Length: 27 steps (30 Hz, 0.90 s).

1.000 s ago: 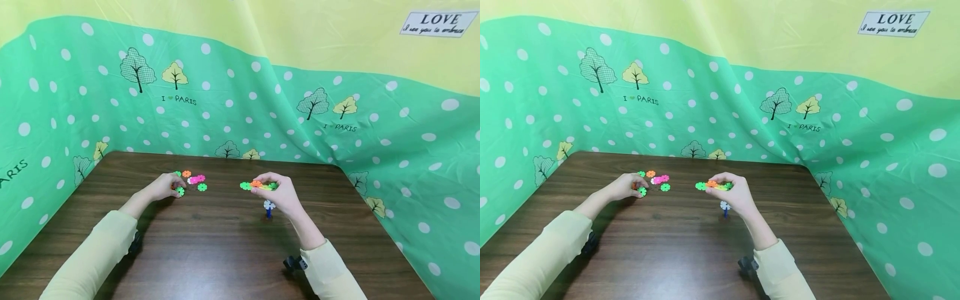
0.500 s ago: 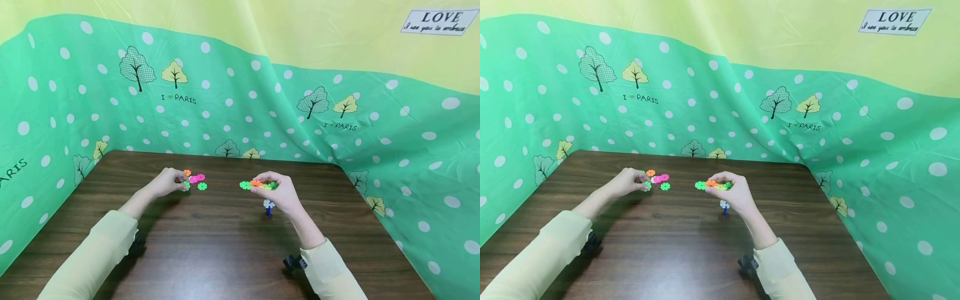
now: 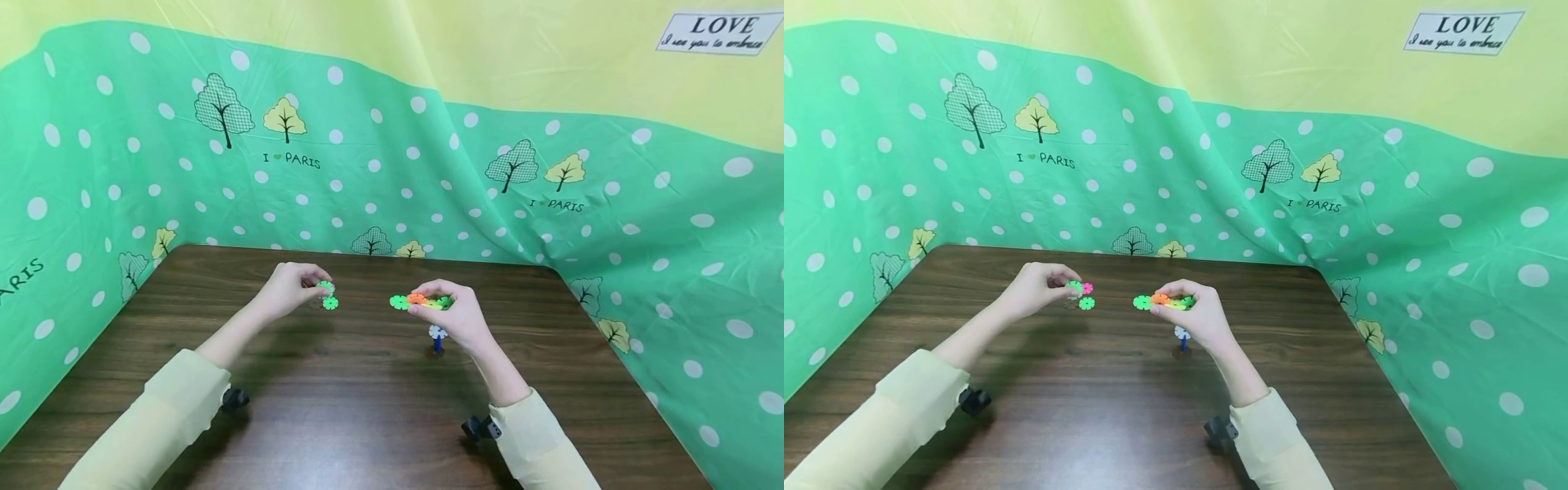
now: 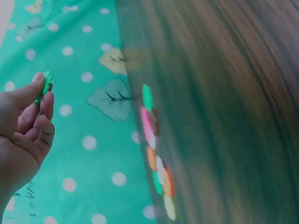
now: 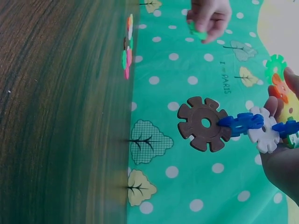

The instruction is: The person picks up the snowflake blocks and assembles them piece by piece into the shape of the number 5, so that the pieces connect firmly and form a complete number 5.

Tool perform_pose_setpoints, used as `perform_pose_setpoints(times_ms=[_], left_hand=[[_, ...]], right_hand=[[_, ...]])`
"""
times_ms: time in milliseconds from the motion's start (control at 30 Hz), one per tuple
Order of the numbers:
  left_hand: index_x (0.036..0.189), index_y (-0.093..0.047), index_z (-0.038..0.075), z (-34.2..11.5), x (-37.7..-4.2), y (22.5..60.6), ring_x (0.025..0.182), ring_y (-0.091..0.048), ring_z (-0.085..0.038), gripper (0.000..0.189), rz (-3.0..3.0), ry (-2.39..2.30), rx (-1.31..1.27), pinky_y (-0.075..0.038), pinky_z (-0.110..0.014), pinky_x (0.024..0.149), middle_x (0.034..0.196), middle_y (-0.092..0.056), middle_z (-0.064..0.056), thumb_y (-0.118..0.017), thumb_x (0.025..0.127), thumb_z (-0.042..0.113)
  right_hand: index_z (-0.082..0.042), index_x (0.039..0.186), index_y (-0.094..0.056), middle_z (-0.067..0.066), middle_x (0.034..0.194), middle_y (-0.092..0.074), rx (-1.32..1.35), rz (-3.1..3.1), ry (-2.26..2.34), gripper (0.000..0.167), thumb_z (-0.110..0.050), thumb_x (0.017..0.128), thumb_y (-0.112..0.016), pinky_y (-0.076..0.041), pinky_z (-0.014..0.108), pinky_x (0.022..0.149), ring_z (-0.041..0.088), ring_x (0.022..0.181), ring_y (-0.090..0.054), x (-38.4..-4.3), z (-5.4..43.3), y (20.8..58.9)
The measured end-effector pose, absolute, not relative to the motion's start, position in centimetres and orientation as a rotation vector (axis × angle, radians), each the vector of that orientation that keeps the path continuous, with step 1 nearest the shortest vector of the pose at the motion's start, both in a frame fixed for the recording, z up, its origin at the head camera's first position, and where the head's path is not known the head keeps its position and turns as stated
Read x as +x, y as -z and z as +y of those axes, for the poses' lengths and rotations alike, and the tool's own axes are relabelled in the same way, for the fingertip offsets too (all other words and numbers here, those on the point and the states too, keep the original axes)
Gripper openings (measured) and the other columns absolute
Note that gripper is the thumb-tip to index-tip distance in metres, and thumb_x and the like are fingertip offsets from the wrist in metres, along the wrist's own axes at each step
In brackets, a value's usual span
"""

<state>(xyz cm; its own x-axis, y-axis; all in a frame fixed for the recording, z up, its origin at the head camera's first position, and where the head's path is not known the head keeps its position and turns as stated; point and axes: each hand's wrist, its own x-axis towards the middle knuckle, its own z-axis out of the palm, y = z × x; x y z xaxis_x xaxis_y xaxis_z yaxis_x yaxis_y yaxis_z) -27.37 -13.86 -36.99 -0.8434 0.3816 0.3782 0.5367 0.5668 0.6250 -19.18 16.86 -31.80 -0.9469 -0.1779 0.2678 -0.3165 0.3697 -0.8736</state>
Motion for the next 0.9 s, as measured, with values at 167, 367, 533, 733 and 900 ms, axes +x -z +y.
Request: perform_pose_setpoints(times_ms=[167, 367, 533, 733, 900], left_hand=[[0.095, -0.071, 0.013, -12.7, -25.7, 35.5, 0.064, -0.064, -0.010, 0.016, -2.579, 1.290, -0.715, -0.054, -0.026, 0.058, 0.074, -0.069, 0.003, -0.076, 0.080, 0.018], [0.096, -0.072, 0.014, -11.6, -24.5, 34.6, 0.059, -0.061, -0.012, 0.018, -2.498, 1.340, -0.739, -0.052, -0.026, 0.052, 0.072, -0.067, 0.002, -0.077, 0.079, 0.017], [0.096, -0.072, 0.015, -10.7, -23.4, 33.9, 0.059, -0.061, -0.010, 0.021, -2.452, 1.337, -0.773, -0.051, -0.024, 0.052, 0.073, -0.067, 0.004, -0.078, 0.076, 0.015], [0.095, -0.072, 0.014, -9.5, -22.5, 33.6, 0.061, -0.060, -0.011, 0.023, -2.349, 1.314, -0.804, -0.050, -0.023, 0.053, 0.075, -0.067, 0.004, -0.080, 0.074, 0.012], [0.093, -0.074, 0.011, -8.5, -22.0, 33.6, 0.059, -0.055, -0.008, 0.021, -2.220, 1.264, -0.866, -0.048, -0.021, 0.054, 0.074, -0.067, 0.003, -0.080, 0.073, 0.011]], right_hand=[[-0.005, 0.092, -0.071, 0.010, 0.092, -0.069, 0.468, -2.467, -1.650, 0.021, -0.014, 0.076, -0.080, -0.052, 0.025, 0.061, 0.019, 0.076, -0.057, -19.1, 16.8, 31.9], [-0.004, 0.093, -0.070, 0.010, 0.092, -0.069, 0.480, -2.444, -1.670, 0.021, -0.013, 0.076, -0.080, -0.052, 0.025, 0.061, 0.017, 0.075, -0.058, -19.0, 16.6, 31.9], [-0.004, 0.092, -0.071, 0.010, 0.092, -0.069, 0.481, -2.431, -1.675, 0.021, -0.014, 0.076, -0.080, -0.051, 0.024, 0.060, 0.017, 0.073, -0.057, -18.9, 16.3, 31.9], [-0.004, 0.092, -0.070, 0.009, 0.089, -0.069, 0.500, -2.403, -1.687, 0.019, -0.010, 0.077, -0.079, -0.051, 0.023, 0.058, 0.019, 0.071, -0.057, -18.8, 15.9, 31.8], [-0.001, 0.093, -0.070, 0.011, 0.088, -0.069, 0.532, -2.376, -1.723, 0.019, -0.008, 0.077, -0.078, -0.052, 0.024, 0.058, 0.019, 0.069, -0.057, -18.9, 15.6, 31.8]])
